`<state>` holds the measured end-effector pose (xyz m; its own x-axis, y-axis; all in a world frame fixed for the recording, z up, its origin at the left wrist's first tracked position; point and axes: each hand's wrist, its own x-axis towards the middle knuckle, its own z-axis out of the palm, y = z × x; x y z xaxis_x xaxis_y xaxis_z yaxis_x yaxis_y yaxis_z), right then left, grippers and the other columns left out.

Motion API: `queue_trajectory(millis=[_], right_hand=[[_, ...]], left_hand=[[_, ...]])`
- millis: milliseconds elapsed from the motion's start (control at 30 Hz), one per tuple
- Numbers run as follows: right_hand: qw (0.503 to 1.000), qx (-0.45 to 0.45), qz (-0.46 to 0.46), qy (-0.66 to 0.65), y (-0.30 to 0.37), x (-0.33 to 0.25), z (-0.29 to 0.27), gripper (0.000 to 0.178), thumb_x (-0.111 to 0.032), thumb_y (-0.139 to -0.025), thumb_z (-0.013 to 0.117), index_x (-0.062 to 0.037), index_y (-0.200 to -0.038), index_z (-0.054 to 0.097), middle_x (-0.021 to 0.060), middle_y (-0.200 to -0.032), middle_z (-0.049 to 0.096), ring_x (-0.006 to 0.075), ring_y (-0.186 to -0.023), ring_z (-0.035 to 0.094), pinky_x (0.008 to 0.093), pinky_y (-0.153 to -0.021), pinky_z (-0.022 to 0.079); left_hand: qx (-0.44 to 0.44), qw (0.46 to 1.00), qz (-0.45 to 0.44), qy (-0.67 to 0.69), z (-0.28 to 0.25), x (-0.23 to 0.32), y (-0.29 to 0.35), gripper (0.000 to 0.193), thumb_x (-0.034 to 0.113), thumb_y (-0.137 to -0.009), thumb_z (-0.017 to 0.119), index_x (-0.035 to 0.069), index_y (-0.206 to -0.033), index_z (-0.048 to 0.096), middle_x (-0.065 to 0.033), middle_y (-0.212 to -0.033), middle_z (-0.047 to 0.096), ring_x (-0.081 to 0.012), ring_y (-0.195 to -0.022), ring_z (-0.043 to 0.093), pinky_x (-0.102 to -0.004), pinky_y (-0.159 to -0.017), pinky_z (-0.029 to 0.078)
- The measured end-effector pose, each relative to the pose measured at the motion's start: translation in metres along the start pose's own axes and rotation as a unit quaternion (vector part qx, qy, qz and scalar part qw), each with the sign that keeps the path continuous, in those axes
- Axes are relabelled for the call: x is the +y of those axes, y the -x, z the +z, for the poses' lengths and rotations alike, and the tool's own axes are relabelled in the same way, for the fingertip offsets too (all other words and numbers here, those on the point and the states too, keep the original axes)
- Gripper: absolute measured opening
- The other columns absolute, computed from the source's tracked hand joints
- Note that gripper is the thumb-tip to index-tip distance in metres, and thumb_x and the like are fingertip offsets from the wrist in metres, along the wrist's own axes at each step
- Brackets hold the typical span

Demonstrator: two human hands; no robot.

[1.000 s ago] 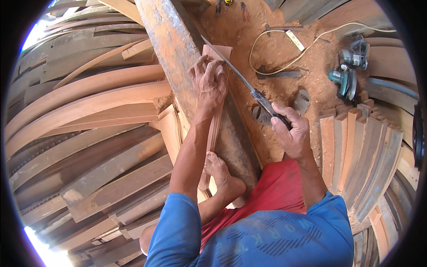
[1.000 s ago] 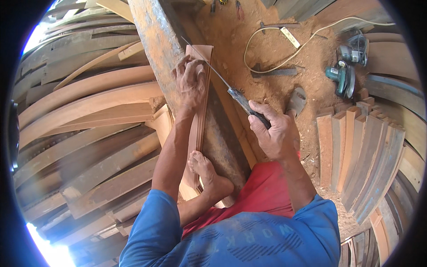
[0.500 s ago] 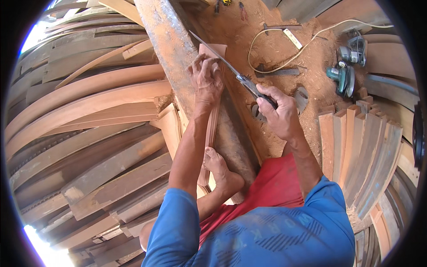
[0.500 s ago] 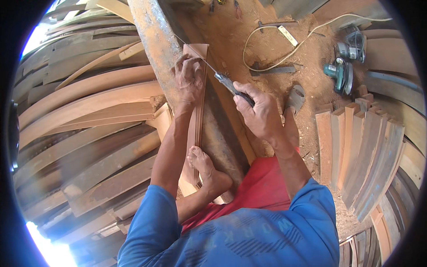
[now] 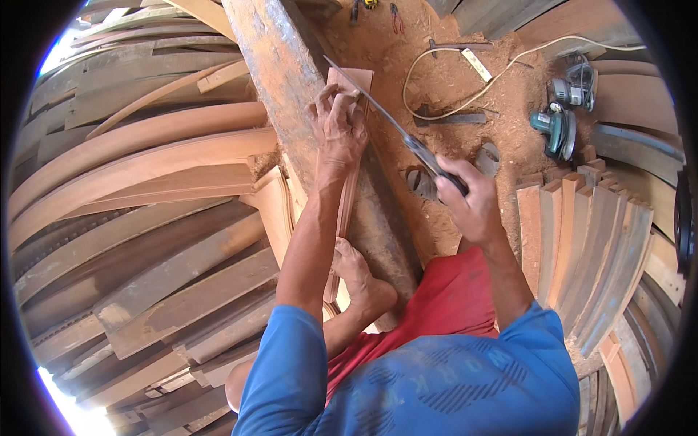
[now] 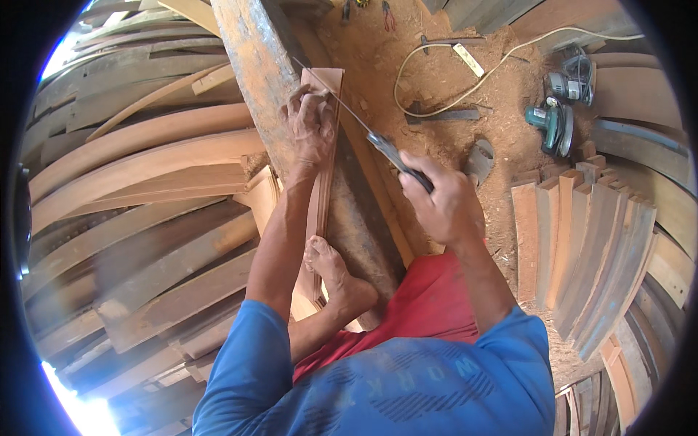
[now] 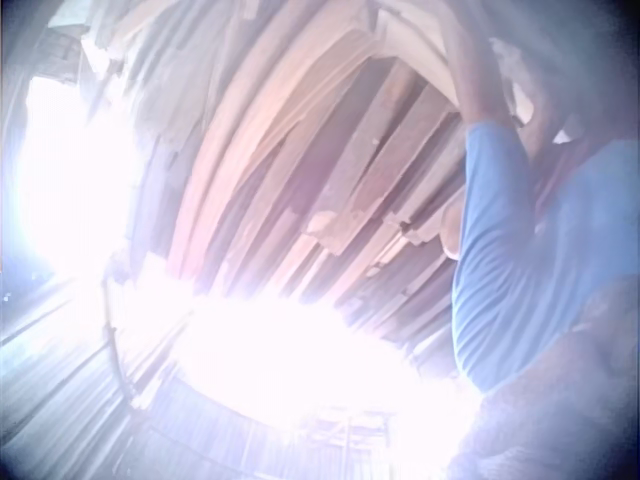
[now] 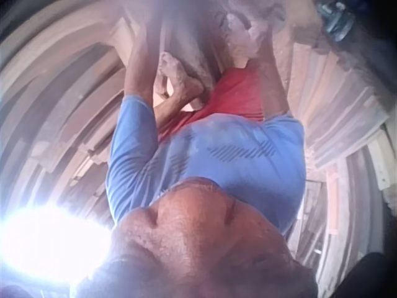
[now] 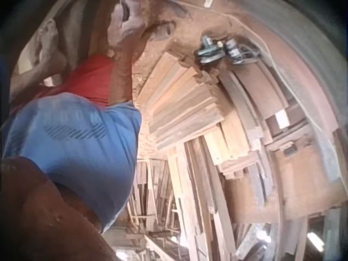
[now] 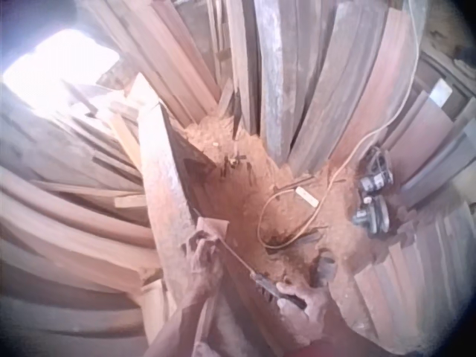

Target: The person uses a hand saw to cut a wood piece while holding it in place with their hand and foot. They make several manual cuts on the wood which is positioned on a large wooden beam.

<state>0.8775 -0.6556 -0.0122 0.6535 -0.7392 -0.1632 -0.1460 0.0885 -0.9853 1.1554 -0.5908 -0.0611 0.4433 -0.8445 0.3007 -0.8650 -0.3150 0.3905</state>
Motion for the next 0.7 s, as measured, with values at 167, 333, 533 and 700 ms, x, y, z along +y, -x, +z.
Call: queue_trajectory(millis=[167, 333, 533, 700], right_hand=[[1.0, 0.014, -0.002, 0.028, -0.017, 0.006, 0.018, 0.032, -0.013, -0.1, 0.069, 0.0, -0.129, 0.069, 0.0139, -0.087, 0.074, 0.0176, -0.077, 0.072, 0.033, -0.07, 0.056], [1.0, -0.006, 0.015, -0.005, -0.026, 0.002, 0.019, 0.032, -0.014, -0.101, 0.068, 0.0009, -0.13, 0.069, 0.0131, -0.087, 0.074, 0.0178, -0.075, 0.071, 0.0338, -0.07, 0.056], [1.0, 0.011, 0.005, 0.012, 0.027, 0.004, -0.004, 0.033, -0.013, -0.1, 0.069, 0.0007, -0.129, 0.069, 0.0109, -0.081, 0.072, 0.0174, -0.068, 0.069, 0.0333, -0.065, 0.055], [1.0, 0.01, 0.005, -0.001, -0.039, 0.004, 0.02, 0.035, -0.014, -0.101, 0.068, 0.0017, -0.131, 0.068, 0.0134, -0.086, 0.073, 0.0167, -0.073, 0.07, 0.0333, -0.067, 0.055]], left_hand=[[-0.035, 0.999, -0.002, 0.004, -0.002, 0.007, 0.005, 0.045, 0.019, -0.079, 0.072, 0.012, -0.123, 0.066, -0.0216, -0.139, 0.058, -0.0397, -0.137, 0.047, -0.0515, -0.113, 0.032], [-0.051, 0.999, -0.003, -0.007, -0.002, 0.001, 0.002, 0.055, 0.021, -0.077, 0.072, 0.008, -0.129, 0.06, -0.0221, -0.142, 0.055, -0.0391, -0.14, 0.046, -0.0525, -0.116, 0.029], [-0.038, 0.999, -0.009, 0.023, -0.003, -0.003, 0.006, 0.057, 0.021, -0.077, 0.071, 0.005, -0.13, 0.058, -0.0213, -0.14, 0.057, -0.0378, -0.141, 0.046, -0.0521, -0.116, 0.028], [-0.046, 0.999, 0.013, 0.01, 0.004, -0.005, 0.003, 0.054, 0.021, -0.076, 0.07, 0.009, -0.128, 0.06, -0.0205, -0.137, 0.059, -0.037, -0.143, 0.045, -0.0517, -0.116, 0.028]])
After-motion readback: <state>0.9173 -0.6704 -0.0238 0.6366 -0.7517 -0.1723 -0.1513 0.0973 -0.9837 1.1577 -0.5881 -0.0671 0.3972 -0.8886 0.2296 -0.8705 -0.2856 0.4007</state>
